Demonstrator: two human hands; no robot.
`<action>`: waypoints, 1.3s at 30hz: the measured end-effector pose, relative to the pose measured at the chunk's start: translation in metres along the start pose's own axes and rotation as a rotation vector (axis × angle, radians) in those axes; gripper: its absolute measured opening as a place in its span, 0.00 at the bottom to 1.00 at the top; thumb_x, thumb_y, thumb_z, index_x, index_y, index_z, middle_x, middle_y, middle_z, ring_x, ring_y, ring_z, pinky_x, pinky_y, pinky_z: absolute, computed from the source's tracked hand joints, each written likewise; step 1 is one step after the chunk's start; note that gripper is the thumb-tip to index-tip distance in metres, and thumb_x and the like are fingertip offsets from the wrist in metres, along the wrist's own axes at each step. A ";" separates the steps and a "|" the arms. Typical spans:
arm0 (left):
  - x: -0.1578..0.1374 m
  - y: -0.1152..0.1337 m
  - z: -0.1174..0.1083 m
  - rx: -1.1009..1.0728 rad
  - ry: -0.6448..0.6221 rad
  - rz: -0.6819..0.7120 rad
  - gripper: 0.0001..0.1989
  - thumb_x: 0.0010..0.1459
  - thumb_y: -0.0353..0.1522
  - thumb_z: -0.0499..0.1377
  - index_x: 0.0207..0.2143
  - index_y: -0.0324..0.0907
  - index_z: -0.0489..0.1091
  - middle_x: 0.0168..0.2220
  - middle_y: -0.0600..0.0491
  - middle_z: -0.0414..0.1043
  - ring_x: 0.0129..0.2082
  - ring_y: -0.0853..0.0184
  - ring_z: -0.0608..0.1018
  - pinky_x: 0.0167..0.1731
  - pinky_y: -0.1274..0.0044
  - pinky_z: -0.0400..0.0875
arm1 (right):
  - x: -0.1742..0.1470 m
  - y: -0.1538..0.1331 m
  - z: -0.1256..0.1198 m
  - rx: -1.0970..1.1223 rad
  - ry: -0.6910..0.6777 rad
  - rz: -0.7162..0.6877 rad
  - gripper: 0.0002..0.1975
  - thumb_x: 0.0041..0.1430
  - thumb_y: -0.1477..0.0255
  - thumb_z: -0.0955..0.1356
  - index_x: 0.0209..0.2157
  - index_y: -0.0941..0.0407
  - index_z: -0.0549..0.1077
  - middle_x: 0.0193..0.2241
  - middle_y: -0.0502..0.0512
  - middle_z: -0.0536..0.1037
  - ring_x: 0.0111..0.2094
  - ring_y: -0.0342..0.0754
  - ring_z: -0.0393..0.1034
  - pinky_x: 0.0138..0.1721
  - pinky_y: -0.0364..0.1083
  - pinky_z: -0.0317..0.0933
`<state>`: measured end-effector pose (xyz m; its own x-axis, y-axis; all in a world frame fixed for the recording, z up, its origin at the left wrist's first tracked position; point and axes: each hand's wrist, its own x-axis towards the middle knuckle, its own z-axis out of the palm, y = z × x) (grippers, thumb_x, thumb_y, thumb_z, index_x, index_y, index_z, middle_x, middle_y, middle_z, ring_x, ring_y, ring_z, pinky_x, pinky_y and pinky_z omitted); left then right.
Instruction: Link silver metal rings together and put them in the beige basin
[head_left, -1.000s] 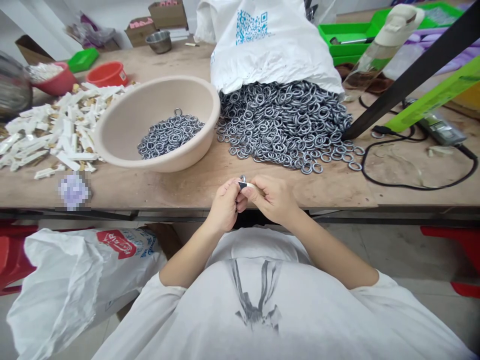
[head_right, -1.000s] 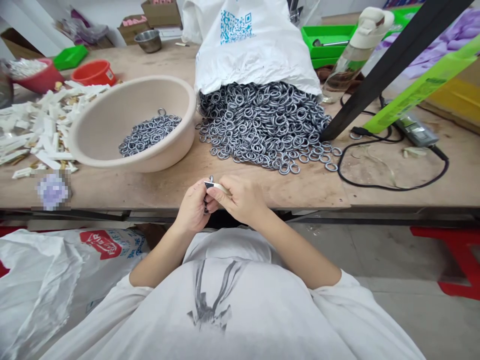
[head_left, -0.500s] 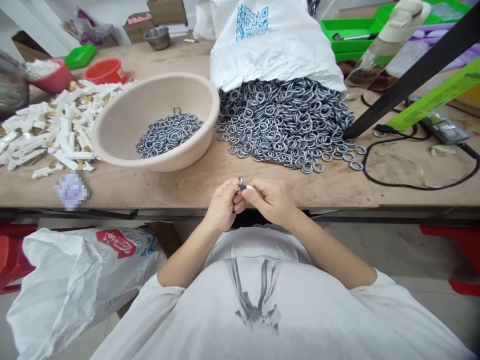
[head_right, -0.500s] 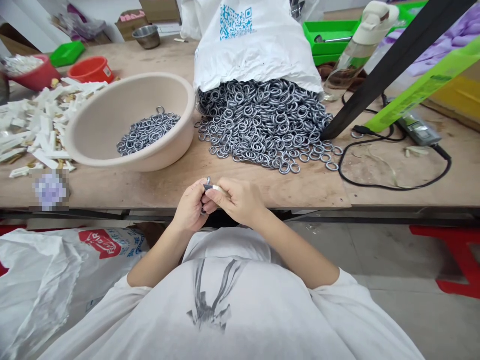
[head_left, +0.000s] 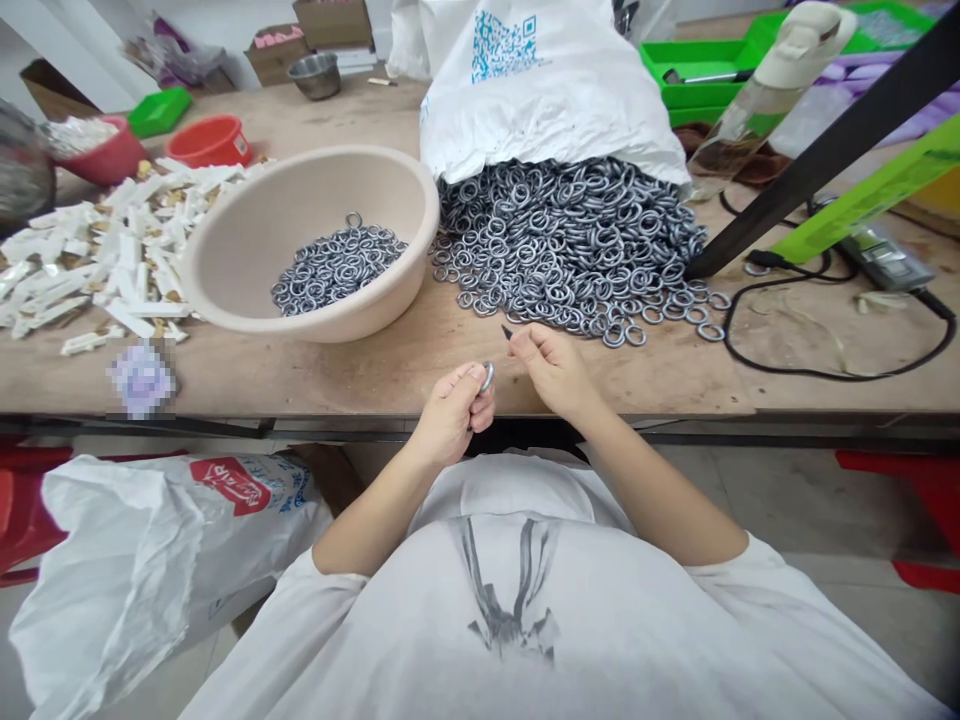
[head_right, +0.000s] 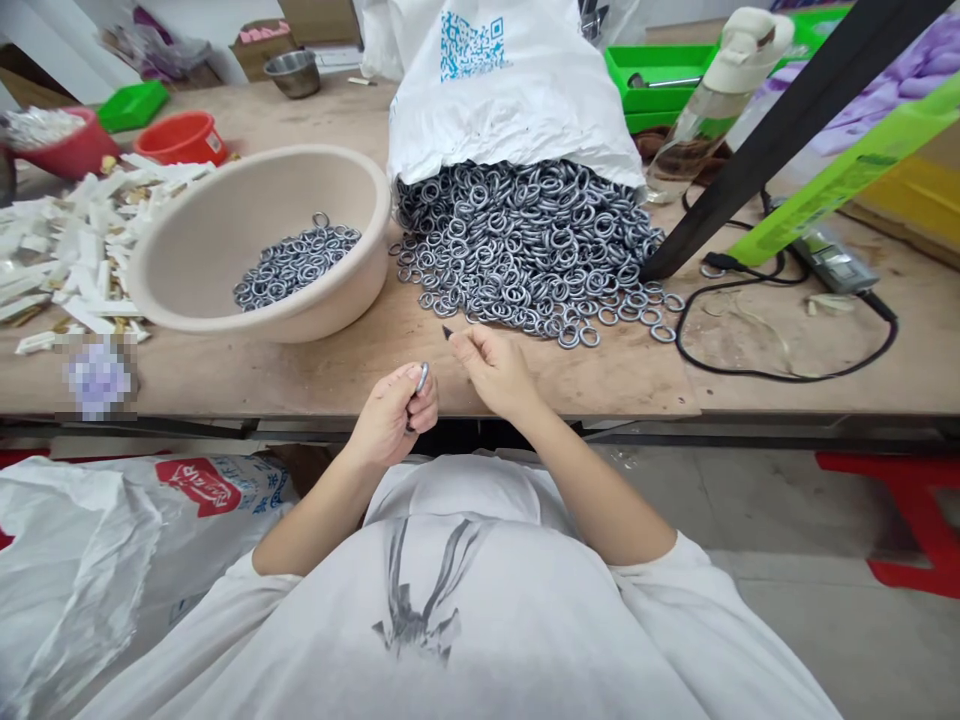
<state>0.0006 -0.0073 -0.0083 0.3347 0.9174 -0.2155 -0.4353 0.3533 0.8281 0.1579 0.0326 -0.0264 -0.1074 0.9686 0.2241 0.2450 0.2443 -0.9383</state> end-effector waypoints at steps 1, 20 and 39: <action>0.001 0.000 0.000 -0.001 0.013 -0.007 0.23 0.52 0.46 0.67 0.24 0.41 0.60 0.18 0.63 0.52 0.15 0.80 0.55 0.15 0.84 0.49 | -0.002 -0.002 0.003 0.089 -0.034 -0.012 0.25 0.60 0.45 0.66 0.33 0.55 0.71 0.28 0.49 0.72 0.31 0.44 0.65 0.34 0.44 0.59; 0.014 0.002 0.003 -0.349 0.165 -0.279 0.22 0.65 0.47 0.54 0.29 0.39 0.69 0.22 0.54 0.68 0.19 0.72 0.71 0.17 0.81 0.65 | -0.005 -0.034 0.015 0.020 -0.123 -0.020 0.20 0.62 0.54 0.69 0.26 0.54 0.70 0.22 0.49 0.71 0.25 0.45 0.65 0.28 0.45 0.55; 0.017 0.007 0.001 -0.312 0.118 -0.354 0.27 0.70 0.47 0.44 0.35 0.36 0.72 0.29 0.48 0.74 0.27 0.67 0.79 0.22 0.78 0.77 | -0.001 -0.019 -0.007 -0.446 -0.216 -0.052 0.06 0.55 0.77 0.69 0.31 0.56 0.79 0.30 0.51 0.69 0.32 0.46 0.65 0.34 0.46 0.53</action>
<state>0.0040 0.0101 -0.0055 0.4181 0.7387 -0.5286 -0.5474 0.6693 0.5024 0.1604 0.0275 -0.0067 -0.3158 0.9346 0.1634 0.6170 0.3331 -0.7130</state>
